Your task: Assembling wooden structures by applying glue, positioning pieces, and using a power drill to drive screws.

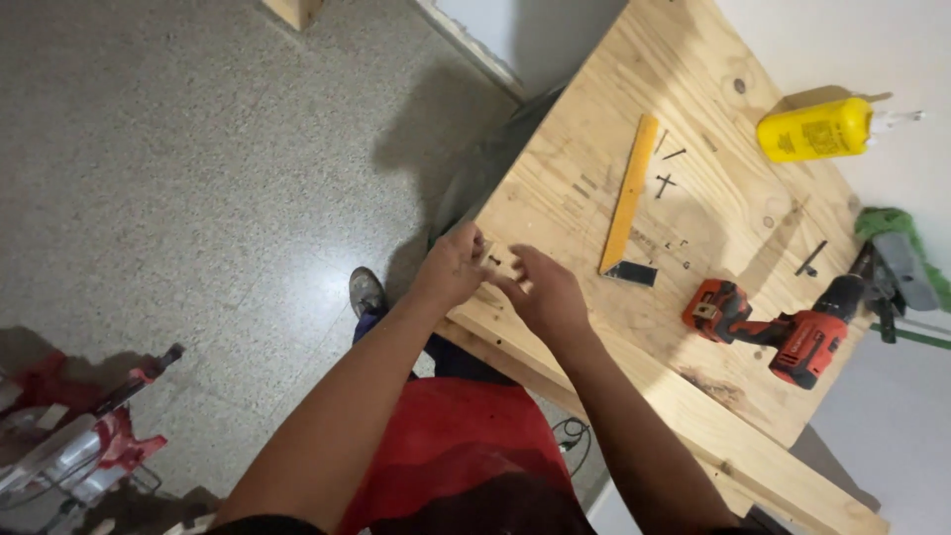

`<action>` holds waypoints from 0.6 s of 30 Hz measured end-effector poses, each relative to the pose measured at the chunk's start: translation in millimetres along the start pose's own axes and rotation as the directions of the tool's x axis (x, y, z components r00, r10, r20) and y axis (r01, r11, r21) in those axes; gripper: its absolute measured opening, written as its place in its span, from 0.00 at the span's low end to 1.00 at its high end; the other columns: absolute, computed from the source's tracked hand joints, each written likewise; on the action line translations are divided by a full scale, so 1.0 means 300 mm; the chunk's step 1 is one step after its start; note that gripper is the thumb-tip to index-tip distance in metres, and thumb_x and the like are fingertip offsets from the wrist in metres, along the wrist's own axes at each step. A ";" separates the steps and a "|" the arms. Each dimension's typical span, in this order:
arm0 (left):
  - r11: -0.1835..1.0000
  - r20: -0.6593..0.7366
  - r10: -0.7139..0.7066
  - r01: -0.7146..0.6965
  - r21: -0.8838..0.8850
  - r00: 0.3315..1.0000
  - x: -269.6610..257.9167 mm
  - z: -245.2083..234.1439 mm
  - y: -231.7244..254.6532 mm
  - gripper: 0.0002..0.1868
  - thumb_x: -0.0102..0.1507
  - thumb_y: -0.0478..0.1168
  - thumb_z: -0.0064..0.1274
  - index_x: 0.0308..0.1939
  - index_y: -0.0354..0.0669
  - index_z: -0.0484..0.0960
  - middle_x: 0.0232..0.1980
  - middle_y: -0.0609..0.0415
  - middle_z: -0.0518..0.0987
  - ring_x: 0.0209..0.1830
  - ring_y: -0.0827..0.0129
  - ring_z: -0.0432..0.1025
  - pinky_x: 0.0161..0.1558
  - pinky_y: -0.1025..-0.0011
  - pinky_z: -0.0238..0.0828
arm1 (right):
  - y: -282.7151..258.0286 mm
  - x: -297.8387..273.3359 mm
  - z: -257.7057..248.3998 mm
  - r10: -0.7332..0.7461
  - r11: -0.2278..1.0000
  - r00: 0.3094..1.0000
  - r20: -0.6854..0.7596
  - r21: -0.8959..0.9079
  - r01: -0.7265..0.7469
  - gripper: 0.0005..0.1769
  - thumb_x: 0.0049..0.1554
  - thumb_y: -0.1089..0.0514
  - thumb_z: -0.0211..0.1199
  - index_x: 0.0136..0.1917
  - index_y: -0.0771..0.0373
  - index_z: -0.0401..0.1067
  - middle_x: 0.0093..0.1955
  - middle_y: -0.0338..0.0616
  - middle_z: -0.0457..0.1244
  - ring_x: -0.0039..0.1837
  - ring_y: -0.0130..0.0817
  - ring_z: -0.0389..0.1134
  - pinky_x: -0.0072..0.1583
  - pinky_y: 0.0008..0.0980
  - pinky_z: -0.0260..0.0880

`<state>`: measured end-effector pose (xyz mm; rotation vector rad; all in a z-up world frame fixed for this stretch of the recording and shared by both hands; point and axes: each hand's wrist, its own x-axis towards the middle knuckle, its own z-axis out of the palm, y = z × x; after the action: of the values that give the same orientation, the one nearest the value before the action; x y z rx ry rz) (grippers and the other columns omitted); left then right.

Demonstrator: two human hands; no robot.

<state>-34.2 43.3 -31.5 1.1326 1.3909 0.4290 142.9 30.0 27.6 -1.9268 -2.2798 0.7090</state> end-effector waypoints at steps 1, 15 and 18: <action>0.999 0.006 -0.049 0.049 -0.011 0.999 -0.004 -0.008 0.019 0.23 0.62 0.40 0.64 0.57 0.43 0.73 0.53 0.46 0.81 0.58 0.52 0.77 0.53 0.57 0.74 | 0.006 -0.029 -0.028 0.152 0.976 0.988 -0.036 0.161 -0.144 0.29 0.50 0.44 0.77 0.61 0.53 0.75 0.46 0.46 0.73 0.49 0.44 0.76 0.48 0.41 0.77; 0.989 -0.045 -0.139 0.141 0.048 0.989 -0.056 -0.022 0.132 0.25 0.56 0.40 0.68 0.55 0.40 0.77 0.56 0.42 0.84 0.61 0.50 0.77 0.58 0.57 0.74 | 0.941 -0.335 -0.276 0.694 0.679 0.404 -0.596 0.728 -0.092 0.16 0.58 0.62 0.77 0.47 0.61 0.68 0.45 0.41 0.62 0.56 0.31 0.69 0.65 0.30 0.71; 0.984 -0.055 -0.165 0.168 0.060 0.985 -0.051 -0.017 0.127 0.25 0.57 0.41 0.67 0.56 0.42 0.77 0.57 0.45 0.84 0.62 0.51 0.77 0.59 0.56 0.74 | 1.156 -0.321 -0.259 0.782 0.552 0.365 -0.504 0.833 -0.033 0.16 0.64 0.56 0.71 0.36 0.51 0.71 0.35 0.33 0.66 0.46 0.23 0.74 0.55 0.22 0.73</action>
<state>-28.1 49.9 8.9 1.0529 1.5394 0.2957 507.1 -1.6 -15.4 -1.7997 -0.6180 0.3669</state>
